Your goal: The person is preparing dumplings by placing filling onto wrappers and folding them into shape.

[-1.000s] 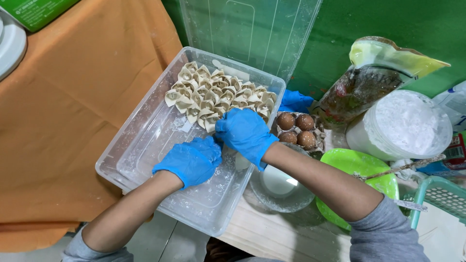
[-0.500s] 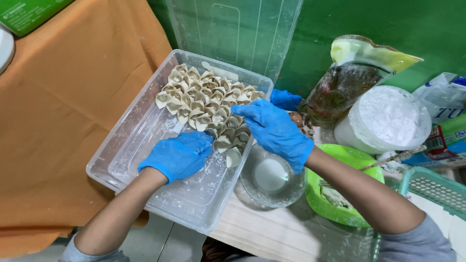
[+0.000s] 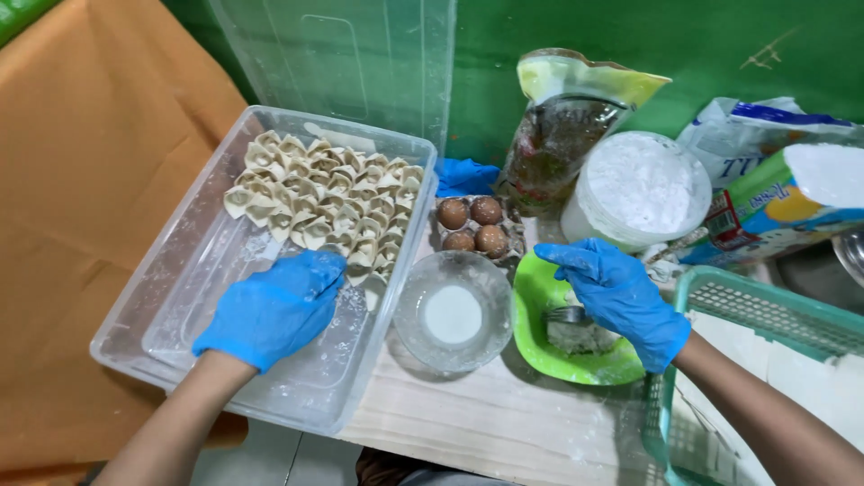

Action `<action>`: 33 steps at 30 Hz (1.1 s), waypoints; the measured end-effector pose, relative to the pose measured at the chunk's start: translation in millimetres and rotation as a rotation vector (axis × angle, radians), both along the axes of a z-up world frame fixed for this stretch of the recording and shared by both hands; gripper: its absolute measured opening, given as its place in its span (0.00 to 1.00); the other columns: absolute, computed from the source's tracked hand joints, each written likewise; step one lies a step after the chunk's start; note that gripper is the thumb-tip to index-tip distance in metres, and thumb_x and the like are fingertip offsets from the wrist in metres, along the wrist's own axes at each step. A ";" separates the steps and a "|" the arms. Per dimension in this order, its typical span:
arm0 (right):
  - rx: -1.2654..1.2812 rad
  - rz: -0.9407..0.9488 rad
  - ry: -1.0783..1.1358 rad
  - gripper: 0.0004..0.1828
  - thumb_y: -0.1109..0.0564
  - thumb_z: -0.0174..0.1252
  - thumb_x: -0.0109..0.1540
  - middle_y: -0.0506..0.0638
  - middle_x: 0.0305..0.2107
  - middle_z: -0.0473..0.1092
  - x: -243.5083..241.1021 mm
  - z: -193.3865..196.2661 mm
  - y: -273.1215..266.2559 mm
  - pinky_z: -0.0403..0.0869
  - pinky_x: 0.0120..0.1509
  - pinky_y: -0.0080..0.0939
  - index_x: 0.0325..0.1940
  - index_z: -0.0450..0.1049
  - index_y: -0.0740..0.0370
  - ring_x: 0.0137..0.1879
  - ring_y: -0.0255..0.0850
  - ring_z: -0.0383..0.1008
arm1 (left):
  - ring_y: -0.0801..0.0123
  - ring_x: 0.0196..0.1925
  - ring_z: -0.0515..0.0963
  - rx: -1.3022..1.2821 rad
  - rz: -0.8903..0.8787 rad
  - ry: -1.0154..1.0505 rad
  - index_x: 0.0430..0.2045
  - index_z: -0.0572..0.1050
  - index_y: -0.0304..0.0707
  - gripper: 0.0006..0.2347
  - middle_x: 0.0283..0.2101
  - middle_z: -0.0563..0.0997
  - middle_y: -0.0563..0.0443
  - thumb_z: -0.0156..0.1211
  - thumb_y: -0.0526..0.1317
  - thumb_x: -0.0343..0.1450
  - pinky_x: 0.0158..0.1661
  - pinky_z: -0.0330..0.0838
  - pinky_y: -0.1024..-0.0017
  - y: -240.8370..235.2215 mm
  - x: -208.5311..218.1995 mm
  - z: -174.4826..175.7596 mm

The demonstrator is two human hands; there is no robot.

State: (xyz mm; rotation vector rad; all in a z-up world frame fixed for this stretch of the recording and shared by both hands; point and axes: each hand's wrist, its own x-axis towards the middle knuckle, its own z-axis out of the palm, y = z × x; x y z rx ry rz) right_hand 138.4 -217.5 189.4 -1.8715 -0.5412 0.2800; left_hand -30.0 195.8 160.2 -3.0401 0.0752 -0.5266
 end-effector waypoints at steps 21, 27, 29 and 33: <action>0.170 0.013 -0.083 0.27 0.70 0.43 0.63 0.60 0.60 0.71 -4.2 -40.6 -218.4 0.80 0.68 0.56 0.66 0.69 0.63 0.65 0.57 0.76 | 0.73 0.57 0.78 -1.717 -0.137 0.552 0.65 0.70 0.51 0.24 0.66 0.77 0.53 0.62 0.37 0.71 0.55 0.74 0.71 -314.1 30.9 -43.3; 0.617 -0.213 0.344 0.13 0.57 0.52 0.68 0.60 0.60 0.73 14.6 -59.5 -264.1 0.60 0.82 0.64 0.54 0.78 0.60 0.71 0.56 0.70 | 0.49 0.61 0.82 -2.142 0.111 0.509 0.66 0.68 0.43 0.25 0.66 0.77 0.44 0.58 0.36 0.70 0.47 0.85 0.58 -329.1 52.1 -54.2; -0.548 -0.039 -0.182 0.36 0.73 0.54 0.60 0.52 0.57 0.68 7.3 -39.7 -266.3 0.72 0.74 0.49 0.71 0.67 0.50 0.65 0.51 0.72 | 0.49 0.58 0.83 -2.170 0.299 0.466 0.64 0.71 0.38 0.26 0.64 0.80 0.42 0.59 0.31 0.66 0.47 0.83 0.59 -330.9 55.4 -51.5; -1.193 0.006 0.267 0.31 0.39 0.51 0.67 0.43 0.57 0.67 9.7 -37.3 -263.1 0.77 0.56 0.55 0.75 0.59 0.33 0.57 0.54 0.74 | 0.50 0.56 0.84 -2.142 0.435 0.518 0.62 0.73 0.38 0.24 0.62 0.82 0.41 0.57 0.32 0.68 0.50 0.79 0.58 -338.0 59.5 -41.3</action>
